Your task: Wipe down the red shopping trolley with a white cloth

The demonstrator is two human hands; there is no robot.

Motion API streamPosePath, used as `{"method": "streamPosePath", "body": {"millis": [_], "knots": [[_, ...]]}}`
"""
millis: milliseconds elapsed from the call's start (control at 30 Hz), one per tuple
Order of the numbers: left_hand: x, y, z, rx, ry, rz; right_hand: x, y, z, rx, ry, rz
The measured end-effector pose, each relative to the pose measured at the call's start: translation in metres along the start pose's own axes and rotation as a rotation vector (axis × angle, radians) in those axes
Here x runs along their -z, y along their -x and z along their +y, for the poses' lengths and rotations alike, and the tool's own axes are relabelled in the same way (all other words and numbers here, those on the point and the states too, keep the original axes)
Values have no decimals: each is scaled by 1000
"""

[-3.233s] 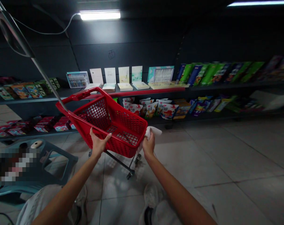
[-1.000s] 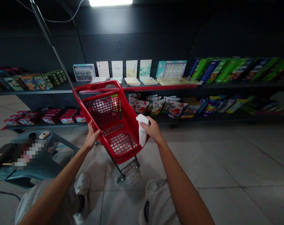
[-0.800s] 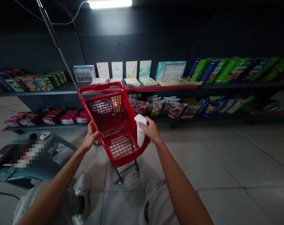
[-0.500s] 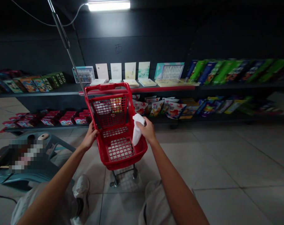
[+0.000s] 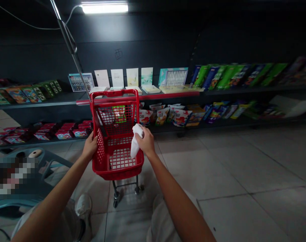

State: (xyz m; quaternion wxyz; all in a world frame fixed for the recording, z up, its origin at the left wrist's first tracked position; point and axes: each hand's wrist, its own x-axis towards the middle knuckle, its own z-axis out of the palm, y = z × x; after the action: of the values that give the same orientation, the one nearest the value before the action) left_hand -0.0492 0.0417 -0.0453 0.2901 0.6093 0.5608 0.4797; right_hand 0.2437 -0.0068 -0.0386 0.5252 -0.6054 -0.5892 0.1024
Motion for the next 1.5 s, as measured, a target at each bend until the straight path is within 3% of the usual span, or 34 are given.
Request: {"method": "streamPosePath", "body": {"millis": [200, 433, 567, 733, 833, 1000, 1200, 1367, 1500], "knots": [[9, -7, 8, 20, -196, -32, -3, 0, -9, 65, 95, -13], [21, 3, 17, 37, -344, -90, -6, 9, -21, 146, 270, -24], [27, 9, 17, 37, -341, -79, -4, 11, -30, 238, 272, -30], [29, 10, 10, 58, -394, -108, -15, 5, -42, 241, 184, -93], [28, 10, 8, 81, -410, -97, -40, -6, -48, 221, 160, -147], [28, 13, 16, 154, -422, -139, -107, -42, -54, 189, 91, -236], [28, 16, 17, 129, -376, -138, -186, -104, -66, 259, 52, -133], [25, 20, 19, 153, -404, -155, -229, -144, -78, 303, 77, -42], [24, 22, 24, 167, -452, -170, -254, -140, -65, 338, 137, -78]]}}
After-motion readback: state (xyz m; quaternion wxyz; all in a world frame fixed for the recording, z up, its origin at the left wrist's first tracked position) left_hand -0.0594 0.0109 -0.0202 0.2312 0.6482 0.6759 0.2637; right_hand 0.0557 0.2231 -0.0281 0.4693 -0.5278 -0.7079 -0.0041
